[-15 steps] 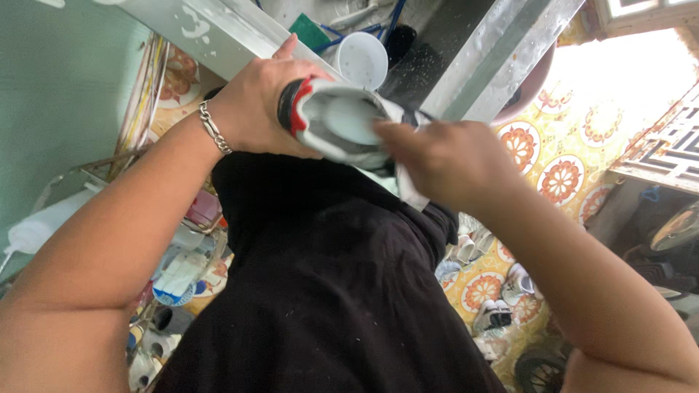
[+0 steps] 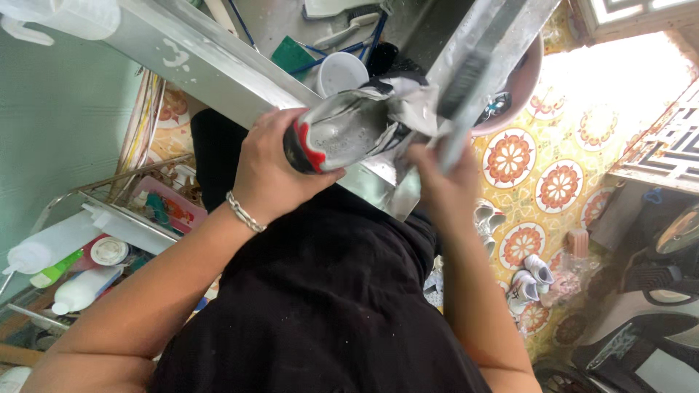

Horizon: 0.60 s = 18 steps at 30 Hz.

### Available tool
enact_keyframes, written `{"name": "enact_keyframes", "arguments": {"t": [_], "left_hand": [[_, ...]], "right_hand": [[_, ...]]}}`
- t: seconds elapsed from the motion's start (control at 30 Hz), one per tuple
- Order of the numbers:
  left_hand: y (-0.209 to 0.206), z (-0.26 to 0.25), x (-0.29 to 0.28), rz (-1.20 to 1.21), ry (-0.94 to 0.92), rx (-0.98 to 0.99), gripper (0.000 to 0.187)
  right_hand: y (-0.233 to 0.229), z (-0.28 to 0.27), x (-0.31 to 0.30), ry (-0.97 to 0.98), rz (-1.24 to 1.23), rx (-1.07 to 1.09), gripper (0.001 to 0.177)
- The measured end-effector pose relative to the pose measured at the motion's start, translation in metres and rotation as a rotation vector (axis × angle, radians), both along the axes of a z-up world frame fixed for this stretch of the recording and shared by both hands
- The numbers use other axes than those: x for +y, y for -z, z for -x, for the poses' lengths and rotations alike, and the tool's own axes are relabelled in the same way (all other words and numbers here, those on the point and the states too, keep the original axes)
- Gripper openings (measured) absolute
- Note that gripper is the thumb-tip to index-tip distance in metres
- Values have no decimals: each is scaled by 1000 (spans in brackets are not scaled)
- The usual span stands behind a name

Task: The person cleans a shoe using a brush and water at a sink. The person applies a cleaning solution from a bottle, scrubs the exterior and interior of the shoe with a brush, and rinses it under a running faucet.

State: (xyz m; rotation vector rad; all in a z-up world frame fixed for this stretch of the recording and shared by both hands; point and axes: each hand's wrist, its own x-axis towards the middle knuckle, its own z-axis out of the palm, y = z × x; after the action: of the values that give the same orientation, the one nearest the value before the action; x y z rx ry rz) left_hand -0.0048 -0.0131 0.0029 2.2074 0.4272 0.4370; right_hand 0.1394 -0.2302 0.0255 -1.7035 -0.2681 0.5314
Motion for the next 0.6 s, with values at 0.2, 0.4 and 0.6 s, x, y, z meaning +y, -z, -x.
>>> {"name": "enact_keyframes", "arguments": {"t": [0.2, 0.4, 0.6], "left_hand": [[-19, 12, -27, -28, 14, -24, 80], [-29, 24, -11, 333, 8, 189, 63], [-14, 1, 31, 904, -194, -4, 75]], "right_hand": [[3, 26, 50, -57, 308, -117, 48], [4, 12, 43, -249, 245, -430, 39], [-22, -16, 40, -478, 223, -571, 33]]}}
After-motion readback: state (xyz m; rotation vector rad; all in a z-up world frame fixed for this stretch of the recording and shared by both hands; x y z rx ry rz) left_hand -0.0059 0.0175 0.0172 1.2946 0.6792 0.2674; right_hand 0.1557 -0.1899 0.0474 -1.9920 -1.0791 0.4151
